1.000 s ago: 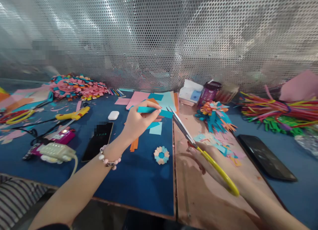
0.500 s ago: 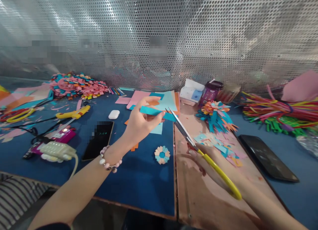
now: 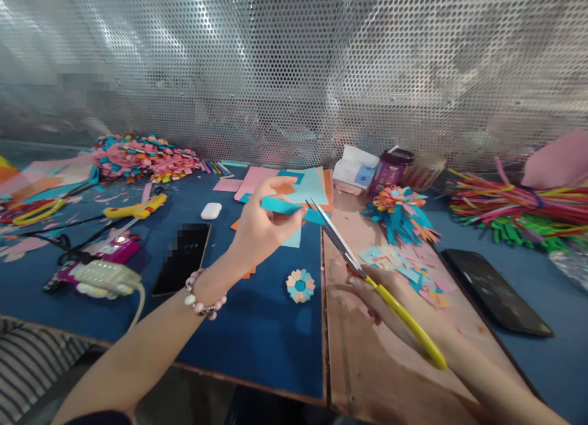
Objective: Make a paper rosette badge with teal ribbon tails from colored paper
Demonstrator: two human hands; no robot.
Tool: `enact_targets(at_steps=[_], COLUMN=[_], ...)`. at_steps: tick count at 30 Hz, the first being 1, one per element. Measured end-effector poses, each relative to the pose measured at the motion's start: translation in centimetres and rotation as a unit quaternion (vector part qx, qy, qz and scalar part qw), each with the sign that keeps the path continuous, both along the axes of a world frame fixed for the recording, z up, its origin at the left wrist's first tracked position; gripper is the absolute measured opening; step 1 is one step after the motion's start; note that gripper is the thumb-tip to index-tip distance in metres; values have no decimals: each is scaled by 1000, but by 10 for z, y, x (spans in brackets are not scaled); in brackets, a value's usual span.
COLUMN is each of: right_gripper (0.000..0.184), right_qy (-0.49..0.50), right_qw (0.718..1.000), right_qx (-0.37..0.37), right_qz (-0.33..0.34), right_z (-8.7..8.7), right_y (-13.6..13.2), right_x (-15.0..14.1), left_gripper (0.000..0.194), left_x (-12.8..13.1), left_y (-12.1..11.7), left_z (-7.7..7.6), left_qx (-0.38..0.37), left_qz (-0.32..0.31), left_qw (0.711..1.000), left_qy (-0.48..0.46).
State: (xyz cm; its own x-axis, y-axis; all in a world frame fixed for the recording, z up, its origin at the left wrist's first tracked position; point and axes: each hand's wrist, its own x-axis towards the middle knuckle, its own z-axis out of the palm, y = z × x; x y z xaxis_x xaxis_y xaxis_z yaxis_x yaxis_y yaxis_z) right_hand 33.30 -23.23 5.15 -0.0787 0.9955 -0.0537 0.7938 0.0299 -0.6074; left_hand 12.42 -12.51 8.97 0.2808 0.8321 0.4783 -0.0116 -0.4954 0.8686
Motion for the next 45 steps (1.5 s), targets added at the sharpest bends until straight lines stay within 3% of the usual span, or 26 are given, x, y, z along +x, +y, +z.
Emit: enact_targets(at_steps=[23,45], right_gripper=[43,30], right_qy=[-24,-2], right_qw=[1000,1000], right_qx=[1,6], right_qz=[-13,-5], right_z=[6,3], right_y=[0,-1], right_x=[-4,-5], left_gripper=[35,31], left_x=[-1,0], left_y=[-2,-2], left_z=[1,1], left_qx=[8,-6], left_qz=[6,0], left_qw=[1000,1000], left_qy=[26,15])
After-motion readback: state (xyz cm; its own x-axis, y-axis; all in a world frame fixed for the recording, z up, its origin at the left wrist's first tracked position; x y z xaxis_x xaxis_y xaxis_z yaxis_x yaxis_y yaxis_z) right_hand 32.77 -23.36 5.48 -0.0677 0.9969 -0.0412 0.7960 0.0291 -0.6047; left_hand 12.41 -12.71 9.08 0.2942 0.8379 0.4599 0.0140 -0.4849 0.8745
